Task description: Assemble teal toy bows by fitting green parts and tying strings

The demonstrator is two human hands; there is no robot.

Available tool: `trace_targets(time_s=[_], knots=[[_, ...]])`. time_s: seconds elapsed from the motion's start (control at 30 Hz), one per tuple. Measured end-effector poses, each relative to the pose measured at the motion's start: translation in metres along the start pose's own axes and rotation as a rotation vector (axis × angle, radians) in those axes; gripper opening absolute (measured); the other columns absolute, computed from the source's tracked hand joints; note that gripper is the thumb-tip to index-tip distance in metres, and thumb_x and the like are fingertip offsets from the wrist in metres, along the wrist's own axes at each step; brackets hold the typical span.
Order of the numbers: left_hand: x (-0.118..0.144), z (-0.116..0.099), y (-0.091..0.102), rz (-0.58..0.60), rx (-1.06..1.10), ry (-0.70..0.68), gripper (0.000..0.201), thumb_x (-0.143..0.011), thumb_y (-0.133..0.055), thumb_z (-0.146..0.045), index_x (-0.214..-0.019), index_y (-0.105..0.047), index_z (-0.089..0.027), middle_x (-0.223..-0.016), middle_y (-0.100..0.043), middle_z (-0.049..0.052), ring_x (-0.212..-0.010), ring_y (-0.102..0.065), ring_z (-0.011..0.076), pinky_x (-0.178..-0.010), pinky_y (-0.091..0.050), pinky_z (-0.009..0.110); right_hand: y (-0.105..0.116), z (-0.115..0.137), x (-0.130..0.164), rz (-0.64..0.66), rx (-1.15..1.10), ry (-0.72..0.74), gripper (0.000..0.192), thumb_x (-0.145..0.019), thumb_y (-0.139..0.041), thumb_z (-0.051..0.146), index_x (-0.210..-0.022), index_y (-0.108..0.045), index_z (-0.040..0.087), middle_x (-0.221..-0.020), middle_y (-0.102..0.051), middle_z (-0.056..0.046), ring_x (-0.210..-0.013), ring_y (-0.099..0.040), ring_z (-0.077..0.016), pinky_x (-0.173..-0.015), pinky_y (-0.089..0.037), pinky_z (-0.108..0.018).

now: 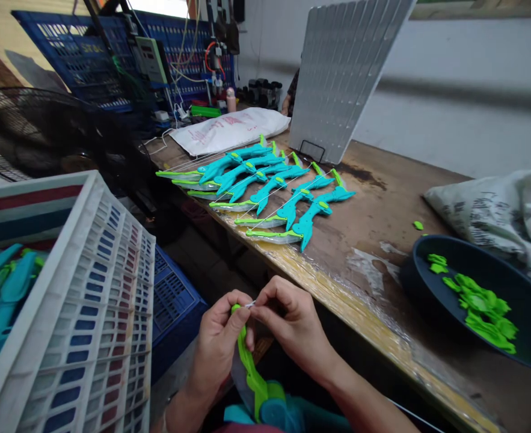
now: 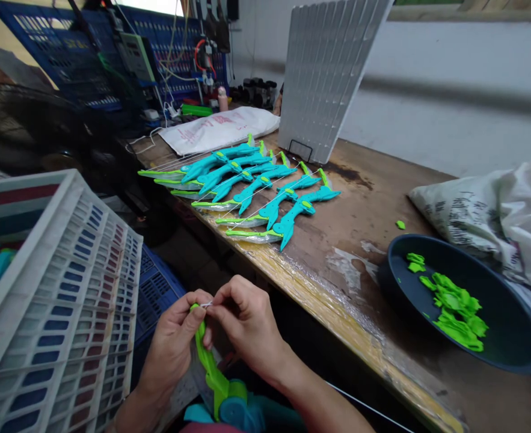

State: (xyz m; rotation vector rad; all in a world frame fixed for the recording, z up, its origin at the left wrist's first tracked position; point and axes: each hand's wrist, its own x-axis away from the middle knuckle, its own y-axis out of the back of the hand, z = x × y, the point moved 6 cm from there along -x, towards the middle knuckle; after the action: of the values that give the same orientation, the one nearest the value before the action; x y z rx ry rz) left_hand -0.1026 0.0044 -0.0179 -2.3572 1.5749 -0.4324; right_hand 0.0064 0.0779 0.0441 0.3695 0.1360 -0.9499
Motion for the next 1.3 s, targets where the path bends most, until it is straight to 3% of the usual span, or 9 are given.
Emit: trace_targets(time_s=[0.2,0.47,0.67,0.83,1.03,1.17,1.3], knots=[[0.002,0.002,0.005,-0.087,-0.046,0.002,0.024,-0.093,-0.069,-0.04,-0.084,-0.064,-0.018,-0.057,-0.054,-0.006,-0.045,-0.048,0.0066,-0.045,-0.038,0.017,-0.004,0.004,0.006,-0.004,0.137,0.078,0.007,-0.093,-0.066,0.018,-0.089,-0.061,0.018,-0.076,-0.058,0.003,-0.065,-0.055,-0.0093,-0.06,-0.041,-0.021],[-0.002,0.003,0.0,-0.059,-0.082,0.05,0.028,-0.093,-0.067,-0.042,-0.08,-0.062,-0.018,-0.048,-0.049,-0.007,-0.041,-0.045,0.0073,-0.044,-0.037,0.018,0.001,-0.002,0.004,0.04,0.028,-0.045,0.016,-0.088,-0.071,0.014,-0.077,-0.06,0.018,-0.073,-0.058,0.004,-0.064,-0.054,-0.0089,-0.06,-0.041,-0.02],[-0.005,-0.001,-0.005,0.0,0.012,0.125,0.032,-0.083,-0.074,-0.044,-0.075,-0.062,-0.016,-0.05,-0.051,-0.006,-0.038,-0.044,0.0071,-0.041,-0.036,0.018,0.005,0.012,0.005,0.096,-0.037,0.157,0.011,-0.098,-0.055,0.012,-0.091,-0.061,0.018,-0.105,-0.062,-0.006,-0.092,-0.061,-0.0137,-0.081,-0.05,-0.026],[-0.006,-0.001,-0.006,0.026,0.046,0.162,0.033,-0.078,-0.078,-0.045,-0.073,-0.064,-0.016,-0.048,-0.053,-0.005,-0.037,-0.047,0.0084,-0.04,-0.039,0.019,0.002,0.017,0.009,0.116,0.051,0.259,0.014,-0.101,-0.048,0.015,-0.089,-0.053,0.019,-0.086,-0.056,-0.002,-0.076,-0.053,-0.0121,-0.069,-0.045,-0.024],[-0.002,-0.001,-0.002,0.031,-0.02,0.087,0.027,-0.087,-0.074,-0.04,-0.079,-0.064,-0.016,-0.047,-0.054,-0.005,-0.04,-0.048,0.0079,-0.044,-0.04,0.018,0.004,0.006,0.01,0.045,0.059,0.078,0.009,-0.097,-0.057,0.017,-0.088,-0.057,0.019,-0.079,-0.057,0.001,-0.07,-0.055,-0.0106,-0.065,-0.044,-0.022],[-0.002,0.001,-0.002,0.099,0.011,0.095,0.027,-0.089,-0.071,-0.041,-0.082,-0.064,-0.016,-0.051,-0.055,-0.004,-0.042,-0.049,0.0082,-0.045,-0.039,0.019,0.002,0.008,0.014,-0.007,0.121,0.194,0.012,-0.099,-0.057,0.017,-0.088,-0.061,0.019,-0.084,-0.06,-0.002,-0.076,-0.058,-0.0126,-0.067,-0.047,-0.024],[-0.003,0.004,-0.002,0.091,0.055,0.144,0.029,-0.087,-0.072,-0.042,-0.081,-0.064,-0.015,-0.055,-0.054,-0.004,-0.042,-0.048,0.0075,-0.044,-0.038,0.019,-0.003,0.009,0.022,-0.105,0.279,0.381,0.011,-0.1,-0.054,0.013,-0.095,-0.062,0.018,-0.089,-0.061,-0.006,-0.078,-0.058,-0.0153,-0.067,-0.05,-0.028]])
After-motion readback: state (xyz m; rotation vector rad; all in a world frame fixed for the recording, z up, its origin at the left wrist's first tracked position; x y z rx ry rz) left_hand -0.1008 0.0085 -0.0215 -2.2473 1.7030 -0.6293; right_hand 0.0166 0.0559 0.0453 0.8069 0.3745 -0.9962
